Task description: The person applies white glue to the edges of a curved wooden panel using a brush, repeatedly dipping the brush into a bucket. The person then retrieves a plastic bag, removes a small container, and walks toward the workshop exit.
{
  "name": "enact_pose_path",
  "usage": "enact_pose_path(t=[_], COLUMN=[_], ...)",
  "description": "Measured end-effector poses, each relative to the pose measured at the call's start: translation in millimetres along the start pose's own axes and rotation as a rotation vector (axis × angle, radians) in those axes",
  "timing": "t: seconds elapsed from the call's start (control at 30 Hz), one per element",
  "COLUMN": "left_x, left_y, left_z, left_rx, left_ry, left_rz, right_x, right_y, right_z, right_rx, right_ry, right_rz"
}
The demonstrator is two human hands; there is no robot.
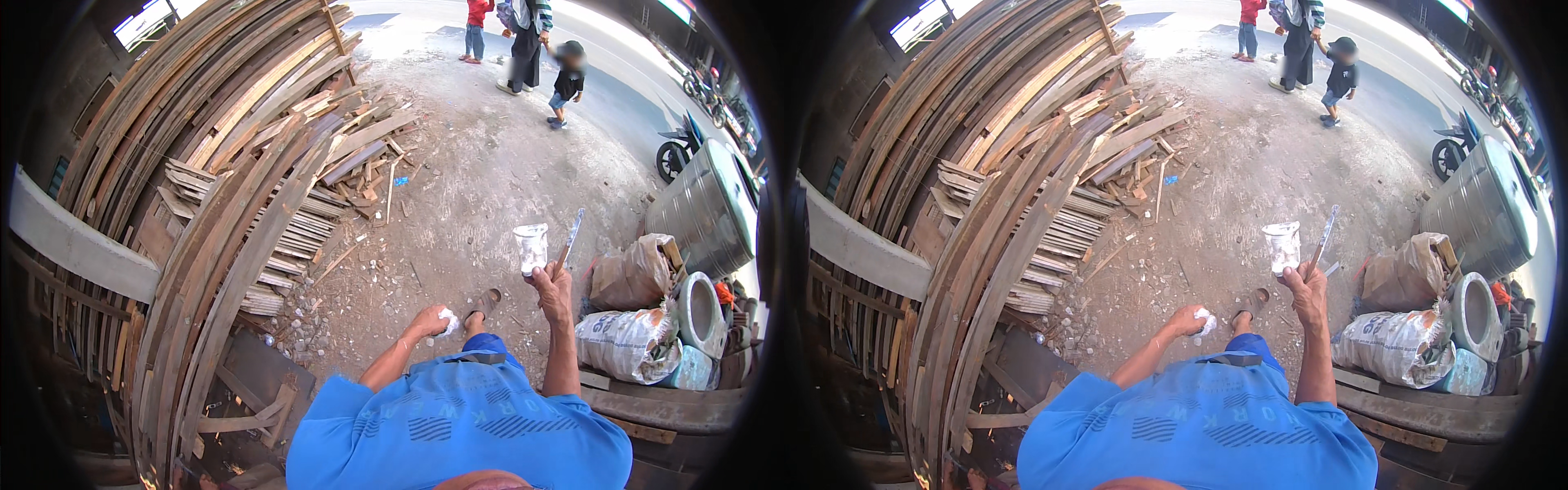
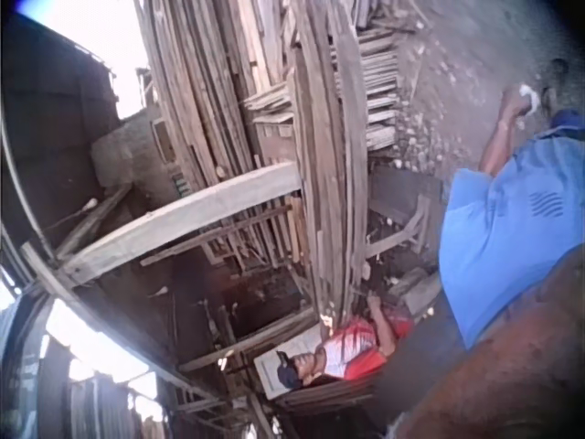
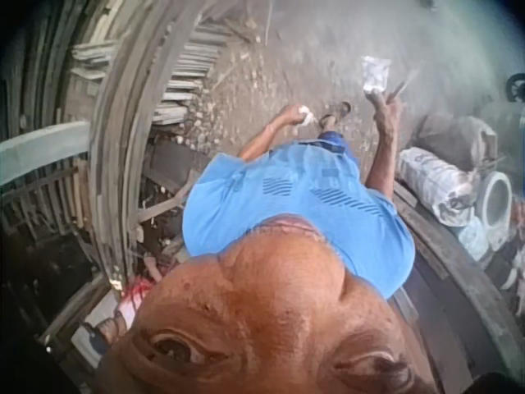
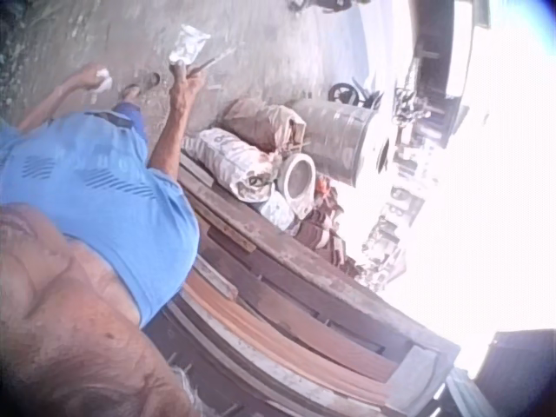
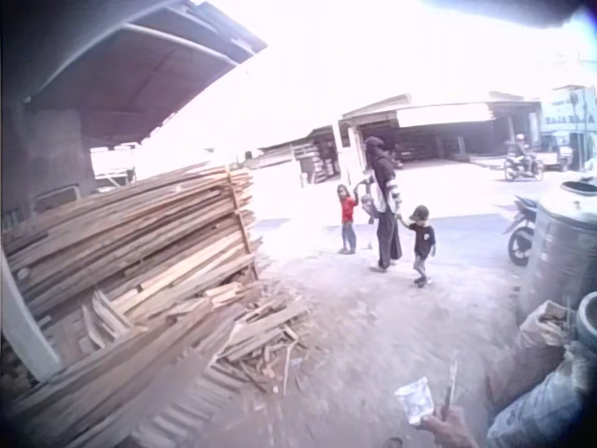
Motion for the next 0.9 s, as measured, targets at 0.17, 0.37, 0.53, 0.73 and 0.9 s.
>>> enact_pose_path(t=[0.17,0.37,0.53,0.73,0.9], left_x=[60.2,99.0,147.5,223.1,332.4], left_y=[-33.6,-68.4,-54.1,-83.4,-172.5], left_z=[38.7,107.3,186.1,167.7,158.2], left_rx=[0.070,-0.082,-0.549,-0.582,-0.593], left_ry=[-0.137,-0.470,-0.621,-0.668,-0.594], left_rz=[-0.073,-0.238,-0.374,-0.170,-0.170], right_x=[118.3,258.0,327.8,400.8,488.6], right_y=[12.8,51.1,111.3,127.7,130.2], right_z=[-8.5,3.8,2.6,-39.3,-58.3], right_rx=[0.018,-0.007,0.037,-0.030,-0.021], right_ry=[-0.043,-0.062,0.000,0.081,0.017], right_rz=[0.070,0.163,0.288,0.283,0.193])
Point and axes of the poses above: each hand's wrist, its own x-axis towards the middle knuckle, its own y-axis out of the palm, z = x × y, the point moved 9 cm from there along x, towards the middle knuckle, and after that the axes turned 6 degrees about -y, right-handed, at the moved point
